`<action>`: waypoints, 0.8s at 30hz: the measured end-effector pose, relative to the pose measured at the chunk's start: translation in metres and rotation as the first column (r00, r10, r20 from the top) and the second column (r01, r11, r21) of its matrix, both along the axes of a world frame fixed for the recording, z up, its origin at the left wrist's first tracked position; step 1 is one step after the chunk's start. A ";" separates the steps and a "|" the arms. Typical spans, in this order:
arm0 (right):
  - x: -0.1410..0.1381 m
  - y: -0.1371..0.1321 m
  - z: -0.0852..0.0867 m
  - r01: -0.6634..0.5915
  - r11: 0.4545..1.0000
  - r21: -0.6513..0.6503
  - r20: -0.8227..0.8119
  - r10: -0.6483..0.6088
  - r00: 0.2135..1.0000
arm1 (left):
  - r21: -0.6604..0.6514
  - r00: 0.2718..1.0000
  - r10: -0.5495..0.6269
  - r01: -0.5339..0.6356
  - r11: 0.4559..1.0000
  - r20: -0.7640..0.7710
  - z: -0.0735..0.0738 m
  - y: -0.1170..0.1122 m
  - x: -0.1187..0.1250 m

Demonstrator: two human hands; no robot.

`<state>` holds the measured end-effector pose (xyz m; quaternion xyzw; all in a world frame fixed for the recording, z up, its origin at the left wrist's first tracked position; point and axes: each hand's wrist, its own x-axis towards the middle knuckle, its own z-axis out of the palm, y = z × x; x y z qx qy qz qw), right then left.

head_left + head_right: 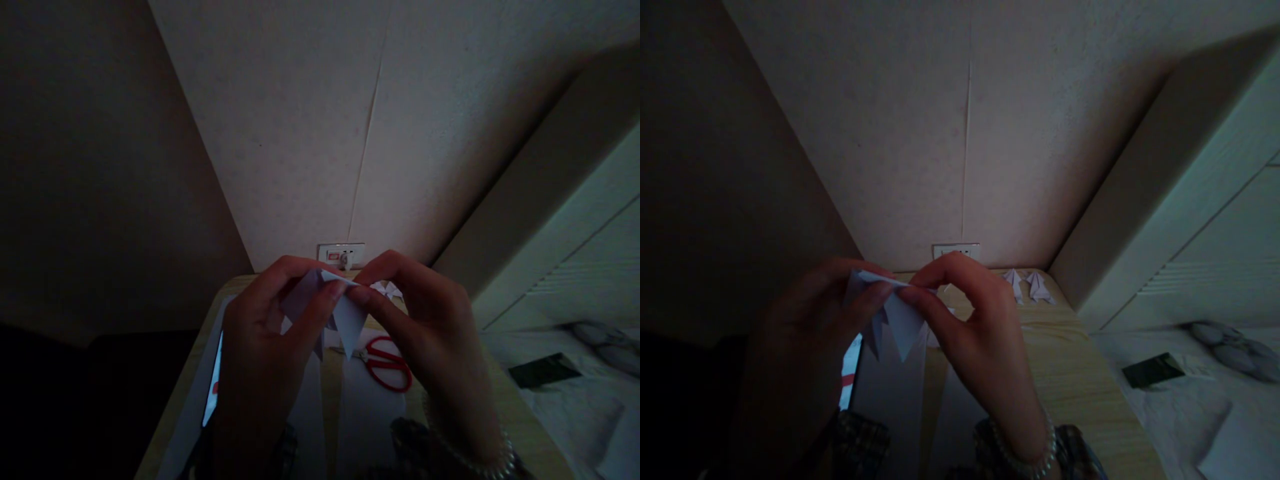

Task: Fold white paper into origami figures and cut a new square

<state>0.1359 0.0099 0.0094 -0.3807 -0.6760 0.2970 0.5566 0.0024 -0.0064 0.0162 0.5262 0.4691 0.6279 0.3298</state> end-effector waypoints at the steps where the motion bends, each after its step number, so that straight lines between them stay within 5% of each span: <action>1: 0.001 0.000 0.000 -0.008 1.000 0.001 -0.008 0.008 1.000 | 0.009 1.000 0.011 -0.011 1.000 -0.001 0.000 -0.001 0.000; 9: 0.003 -0.001 0.002 -0.031 0.997 0.075 -0.045 0.035 0.998 | 0.108 1.000 -0.004 0.001 0.994 0.027 -0.002 0.001 0.002; 18: 0.005 -0.004 0.003 0.011 0.994 0.106 -0.042 -0.006 0.999 | 0.077 0.994 -0.053 0.045 0.996 0.100 0.001 -0.003 0.007; 24: 0.004 -0.007 0.005 0.063 0.984 0.165 -0.003 -0.064 0.998 | 0.096 0.999 0.016 -0.019 0.995 0.037 0.000 -0.005 0.009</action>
